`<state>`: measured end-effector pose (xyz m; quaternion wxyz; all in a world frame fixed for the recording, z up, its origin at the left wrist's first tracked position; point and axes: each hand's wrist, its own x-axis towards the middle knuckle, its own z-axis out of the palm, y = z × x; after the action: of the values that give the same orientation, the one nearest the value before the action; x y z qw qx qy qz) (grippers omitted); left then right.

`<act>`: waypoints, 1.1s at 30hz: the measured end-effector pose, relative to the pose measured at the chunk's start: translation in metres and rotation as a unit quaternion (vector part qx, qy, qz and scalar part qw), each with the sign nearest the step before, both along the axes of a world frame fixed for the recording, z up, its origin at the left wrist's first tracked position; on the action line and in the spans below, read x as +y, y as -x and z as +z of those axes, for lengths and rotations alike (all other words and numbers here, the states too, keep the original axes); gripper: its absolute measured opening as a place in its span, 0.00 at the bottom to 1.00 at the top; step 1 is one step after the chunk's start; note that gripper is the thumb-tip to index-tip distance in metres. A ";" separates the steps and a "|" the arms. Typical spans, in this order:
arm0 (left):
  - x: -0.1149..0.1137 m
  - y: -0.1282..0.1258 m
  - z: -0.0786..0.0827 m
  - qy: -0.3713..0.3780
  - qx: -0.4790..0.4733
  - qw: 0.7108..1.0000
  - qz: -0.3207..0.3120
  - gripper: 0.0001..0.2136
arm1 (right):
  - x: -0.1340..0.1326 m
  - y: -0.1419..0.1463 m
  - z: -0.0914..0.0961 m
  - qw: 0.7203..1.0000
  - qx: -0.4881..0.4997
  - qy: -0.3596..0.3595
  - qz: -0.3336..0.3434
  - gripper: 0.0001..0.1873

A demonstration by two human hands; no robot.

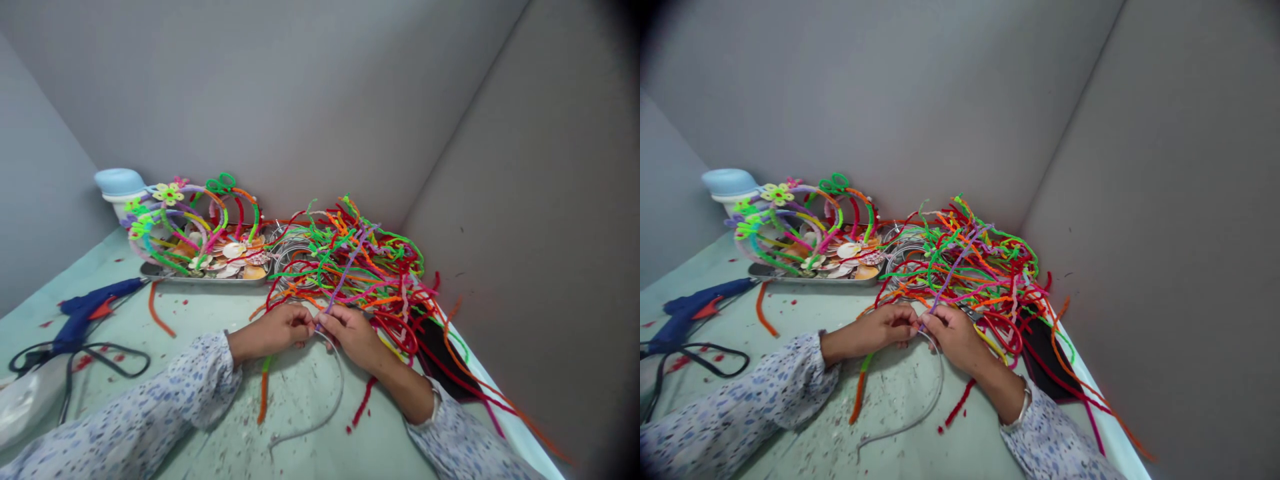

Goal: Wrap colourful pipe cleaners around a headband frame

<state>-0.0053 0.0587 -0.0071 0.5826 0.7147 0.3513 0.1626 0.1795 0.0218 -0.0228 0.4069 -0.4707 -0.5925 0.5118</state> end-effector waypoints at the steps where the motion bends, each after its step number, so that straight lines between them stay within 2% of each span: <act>1: 0.000 0.000 0.000 -0.001 0.001 1.000 -0.003 0.05 | 0.000 0.000 0.000 1.000 -0.006 -0.005 -0.002 0.15; 5: 0.001 0.000 0.000 0.009 -0.001 1.000 -0.012 0.05 | -0.001 0.001 0.000 0.999 -0.015 -0.028 -0.007 0.13; 9: -0.001 -0.001 0.001 0.024 -0.003 1.000 -0.017 0.05 | -0.001 0.001 0.002 1.000 0.007 -0.014 -0.007 0.08; 18: 0.001 0.001 -0.002 0.033 -0.010 0.999 -0.024 0.06 | -0.001 0.004 0.008 1.000 -0.007 -0.010 -0.009 0.08; 24: 0.000 0.003 0.000 0.009 -0.010 0.999 -0.038 0.02 | -0.002 0.003 0.005 1.000 0.004 0.002 -0.009 0.08; 29: -0.003 0.002 0.004 -0.025 -0.010 0.999 -0.031 0.03 | -0.001 0.002 0.002 1.000 0.001 0.000 -0.010 0.08; 33: -0.003 0.001 0.000 -0.035 -0.011 0.999 -0.018 0.05 | 0.001 0.001 -0.001 1.000 0.013 0.007 -0.008 0.09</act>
<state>-0.0064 0.0559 -0.0075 0.5641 0.7389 0.3258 0.1722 0.1784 0.0223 -0.0233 0.4151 -0.4723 -0.5795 0.5185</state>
